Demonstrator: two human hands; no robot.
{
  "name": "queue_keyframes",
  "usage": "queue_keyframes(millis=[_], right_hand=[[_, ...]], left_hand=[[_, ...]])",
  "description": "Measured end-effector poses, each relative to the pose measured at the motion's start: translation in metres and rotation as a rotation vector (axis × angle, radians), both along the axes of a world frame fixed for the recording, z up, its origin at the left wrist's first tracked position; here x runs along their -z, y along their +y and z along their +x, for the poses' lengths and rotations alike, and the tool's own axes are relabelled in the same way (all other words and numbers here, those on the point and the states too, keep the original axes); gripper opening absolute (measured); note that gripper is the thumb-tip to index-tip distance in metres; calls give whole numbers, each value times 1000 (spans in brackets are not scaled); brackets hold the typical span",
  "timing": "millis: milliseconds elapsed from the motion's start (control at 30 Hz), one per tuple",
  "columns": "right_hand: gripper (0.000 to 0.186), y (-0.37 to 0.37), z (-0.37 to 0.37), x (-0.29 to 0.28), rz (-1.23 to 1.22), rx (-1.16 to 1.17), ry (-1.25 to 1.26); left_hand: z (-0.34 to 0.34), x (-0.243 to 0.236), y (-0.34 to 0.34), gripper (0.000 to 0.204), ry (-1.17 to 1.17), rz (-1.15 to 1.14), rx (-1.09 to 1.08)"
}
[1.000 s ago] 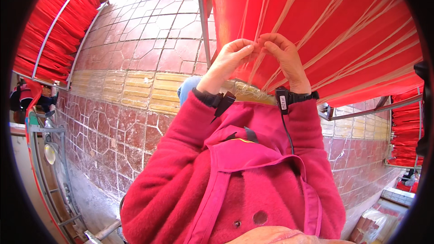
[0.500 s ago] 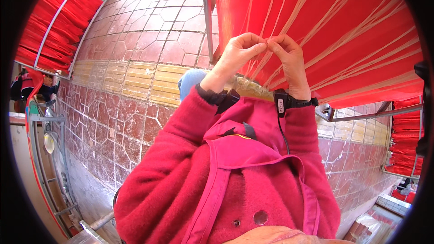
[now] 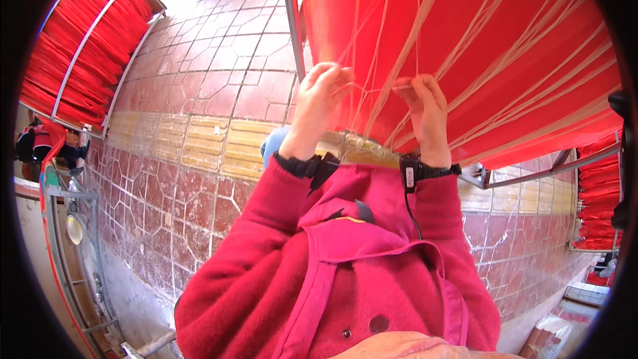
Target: The person repeatedly ties small knots in thin white strings attached to a large red fabric panel. They pull the strings taut, form loops, and secure them by hand while seated in a workshop-like space.
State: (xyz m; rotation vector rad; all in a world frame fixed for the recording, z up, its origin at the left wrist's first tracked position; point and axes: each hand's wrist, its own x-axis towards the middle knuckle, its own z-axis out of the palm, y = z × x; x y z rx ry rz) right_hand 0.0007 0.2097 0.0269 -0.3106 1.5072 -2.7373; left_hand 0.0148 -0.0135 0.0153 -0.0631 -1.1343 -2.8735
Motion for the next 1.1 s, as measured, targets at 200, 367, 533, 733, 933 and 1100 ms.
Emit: queue_keyframes(millis=[200, 367, 533, 733, 933, 1100], right_hand=[[9, 42, -4, 6, -279, 173, 31], [6, 63, -2, 0, -389, 326, 23], [6, 57, 5, -8, -358, 306, 25], [6, 17, 16, -5, -137, 94, -54], [7, -14, 11, 9, 21, -75, -65], [10, -44, 0, 25, 349, -102, 16]], left_hand=[[-7, 11, -54, 17, -65, 260, -259], [-7, 5, -75, 18, -136, 317, -490], [-5, -2, -73, 11, -126, 325, -481], [1, -4, -53, 8, -132, 135, -319], [-7, 1, -30, 14, 11, -267, -124], [-18, 4, -22, 24, 118, -632, -12]])
